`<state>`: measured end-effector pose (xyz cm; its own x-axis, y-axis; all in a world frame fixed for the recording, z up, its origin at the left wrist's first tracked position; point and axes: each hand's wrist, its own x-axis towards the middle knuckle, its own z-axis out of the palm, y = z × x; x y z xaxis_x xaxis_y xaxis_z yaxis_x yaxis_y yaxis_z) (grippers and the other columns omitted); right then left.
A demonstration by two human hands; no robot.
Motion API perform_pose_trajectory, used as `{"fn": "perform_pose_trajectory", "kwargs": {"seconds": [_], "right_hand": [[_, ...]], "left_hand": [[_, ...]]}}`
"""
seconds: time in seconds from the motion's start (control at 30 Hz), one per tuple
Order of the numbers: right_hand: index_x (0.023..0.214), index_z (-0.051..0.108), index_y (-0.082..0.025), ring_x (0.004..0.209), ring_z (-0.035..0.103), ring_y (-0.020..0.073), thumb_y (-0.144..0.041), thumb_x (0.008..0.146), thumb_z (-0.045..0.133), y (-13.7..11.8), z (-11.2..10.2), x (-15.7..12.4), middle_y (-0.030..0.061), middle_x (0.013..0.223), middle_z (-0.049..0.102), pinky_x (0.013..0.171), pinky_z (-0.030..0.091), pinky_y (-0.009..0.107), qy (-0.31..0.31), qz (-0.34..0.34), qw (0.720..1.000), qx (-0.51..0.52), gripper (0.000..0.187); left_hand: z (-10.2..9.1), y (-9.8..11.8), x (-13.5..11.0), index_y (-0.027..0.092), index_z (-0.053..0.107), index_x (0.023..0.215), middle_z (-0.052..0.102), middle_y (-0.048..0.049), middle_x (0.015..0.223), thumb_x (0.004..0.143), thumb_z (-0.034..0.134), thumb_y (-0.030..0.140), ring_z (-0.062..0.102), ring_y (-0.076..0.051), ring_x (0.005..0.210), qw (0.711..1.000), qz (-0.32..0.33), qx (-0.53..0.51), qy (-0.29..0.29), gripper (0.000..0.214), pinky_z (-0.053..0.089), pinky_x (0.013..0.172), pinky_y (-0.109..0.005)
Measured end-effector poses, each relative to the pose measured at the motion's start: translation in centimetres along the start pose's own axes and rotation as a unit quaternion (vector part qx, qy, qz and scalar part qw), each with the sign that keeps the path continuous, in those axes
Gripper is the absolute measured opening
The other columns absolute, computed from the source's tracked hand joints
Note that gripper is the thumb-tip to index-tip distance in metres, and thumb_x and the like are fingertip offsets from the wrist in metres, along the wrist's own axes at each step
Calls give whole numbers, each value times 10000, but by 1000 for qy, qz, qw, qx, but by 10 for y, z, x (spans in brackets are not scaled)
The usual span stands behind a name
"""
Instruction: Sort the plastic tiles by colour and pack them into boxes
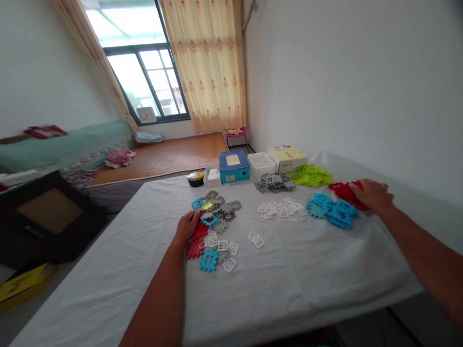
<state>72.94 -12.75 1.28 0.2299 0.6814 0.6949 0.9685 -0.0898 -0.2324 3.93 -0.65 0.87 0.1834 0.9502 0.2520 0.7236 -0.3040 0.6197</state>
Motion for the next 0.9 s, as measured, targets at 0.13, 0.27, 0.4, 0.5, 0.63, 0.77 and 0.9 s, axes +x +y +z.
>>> {"fn": "perform_pose_trajectory", "kwargs": {"seconds": [0.13, 0.27, 0.4, 0.5, 0.63, 0.77, 0.9], "right_hand": [[1024, 654, -201, 1154, 530, 367, -496, 891, 359, -72, 6, -2, 213, 1179, 621, 999, 368, 534, -32, -35, 997, -56, 438], [1176, 613, -151, 1197, 504, 321, -420, 900, 426, -167, 18, -11, 156, 1257, 604, 1012, 384, 506, -95, -121, 988, 9, 428], [1217, 600, -206, 1183, 511, 273, -343, 892, 525, -263, 22, -32, 113, 1266, 611, 981, 425, 472, -187, -224, 946, 139, 360], [1223, 590, -199, 1128, 538, 242, -286, 899, 546, -327, 23, -46, 104, 1214, 639, 955, 449, 434, -240, -299, 899, 213, 338], [1225, 586, -190, 1083, 548, 228, -238, 888, 584, -396, 31, -58, 90, 1191, 650, 935, 451, 387, -269, -371, 859, 226, 340], [1301, 525, -258, 1266, 424, 236, -192, 937, 506, -443, 45, -62, 56, 1366, 544, 994, 377, 416, -226, -463, 839, 173, 370], [1207, 578, -250, 1233, 436, 240, -230, 962, 465, -464, 55, -52, 57, 1345, 556, 947, 391, 408, -235, -513, 819, 102, 271]], "left_hand": [[7, 12, -3, 164, 707, 1010, 709, -96, 1074, 890, 345, 581, 617, -244, 1037, 998, 40, -43, 12, 565, 435, 969, -358], [20, 29, -6, 159, 679, 1129, 661, -94, 1215, 910, 329, 590, 564, -239, 1176, 984, 84, -155, -23, 597, 380, 1060, -376], [23, 21, -3, 137, 671, 1153, 642, -121, 1252, 901, 330, 621, 554, -258, 1205, 971, 39, -236, 12, 643, 435, 1011, -402], [18, 1, 1, 105, 679, 1119, 660, -161, 1209, 873, 354, 649, 589, -279, 1159, 966, -35, -249, 65, 680, 485, 938, -415], [12, -15, 3, 80, 691, 1079, 689, -181, 1140, 869, 369, 630, 631, -273, 1088, 966, -70, -234, 85, 671, 507, 896, -388], [10, -12, 1, 108, 709, 1056, 716, -144, 1082, 891, 343, 584, 651, -256, 1033, 986, -38, -154, 56, 623, 481, 934, -380], [10, -11, 2, 125, 716, 1043, 724, -125, 1059, 901, 319, 562, 656, -250, 1017, 992, -23, -119, 48, 608, 470, 947, -382]]}}
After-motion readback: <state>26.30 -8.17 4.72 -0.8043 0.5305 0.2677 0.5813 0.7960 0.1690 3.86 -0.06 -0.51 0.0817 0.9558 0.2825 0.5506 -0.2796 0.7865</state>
